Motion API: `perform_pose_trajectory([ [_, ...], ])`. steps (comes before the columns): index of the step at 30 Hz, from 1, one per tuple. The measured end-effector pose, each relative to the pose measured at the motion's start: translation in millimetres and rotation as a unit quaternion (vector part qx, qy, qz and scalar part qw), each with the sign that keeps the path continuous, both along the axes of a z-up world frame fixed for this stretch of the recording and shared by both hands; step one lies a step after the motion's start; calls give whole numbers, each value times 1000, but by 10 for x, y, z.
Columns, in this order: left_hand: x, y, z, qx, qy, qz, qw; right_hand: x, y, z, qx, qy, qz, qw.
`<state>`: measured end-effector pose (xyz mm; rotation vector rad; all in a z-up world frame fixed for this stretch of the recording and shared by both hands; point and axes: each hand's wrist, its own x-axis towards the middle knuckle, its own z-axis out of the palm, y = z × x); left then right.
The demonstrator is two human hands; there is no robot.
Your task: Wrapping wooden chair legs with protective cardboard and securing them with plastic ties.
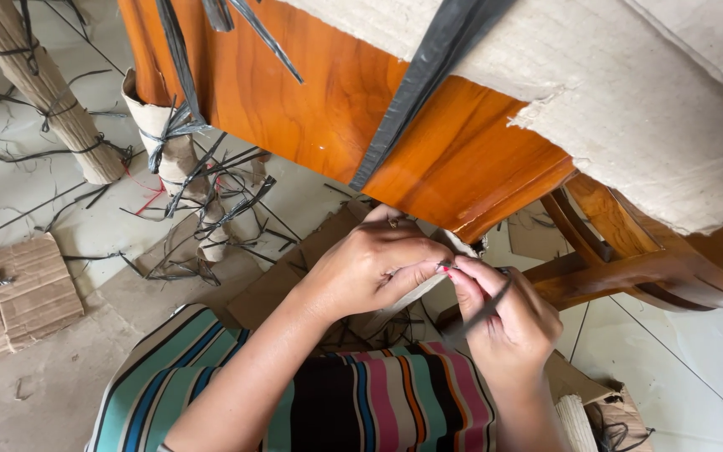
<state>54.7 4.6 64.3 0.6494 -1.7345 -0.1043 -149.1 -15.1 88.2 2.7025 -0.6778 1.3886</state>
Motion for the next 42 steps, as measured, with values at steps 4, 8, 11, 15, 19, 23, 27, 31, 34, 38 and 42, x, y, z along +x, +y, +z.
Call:
perform_pose_trajectory([
  [4, -12, 15, -17, 15, 5, 14, 1000, 89, 68, 97, -14, -8, -1, 1000],
  [8, -28, 42, -29, 29, 21, 32, 999, 34, 101, -134, -16, -47, -70, 996],
  [11, -45, 79, -28, 33, 17, 53, 998, 108, 159, -207, -1, -78, -88, 993],
  [15, -59, 212, 94, 44, -24, 97, 994, 184, 211, -230, 17, -109, -76, 991],
  [19, -115, 434, 203, 94, -74, 136, 984, 204, 307, -338, 85, -145, -50, 985],
  [23, -252, 608, 229, 117, -154, 149, 970, 164, 309, -445, 451, -429, 25, 782],
  [27, -343, 665, 211, 88, -165, 192, 963, 185, 282, -427, 521, -480, 78, 702],
  [31, -292, 591, 172, 133, -87, 140, 977, 137, 236, -453, 508, -465, 94, 718],
  [34, -275, 518, 151, 175, 69, 89, 978, 122, 235, -483, 510, -454, 100, 724],
  [38, -292, 440, 51, 173, 49, 116, 977, 81, 216, -533, 492, -399, 93, 768],
  [42, -234, 381, 34, 199, 30, 105, 974, 74, 223, -514, 449, -322, 9, 834],
])
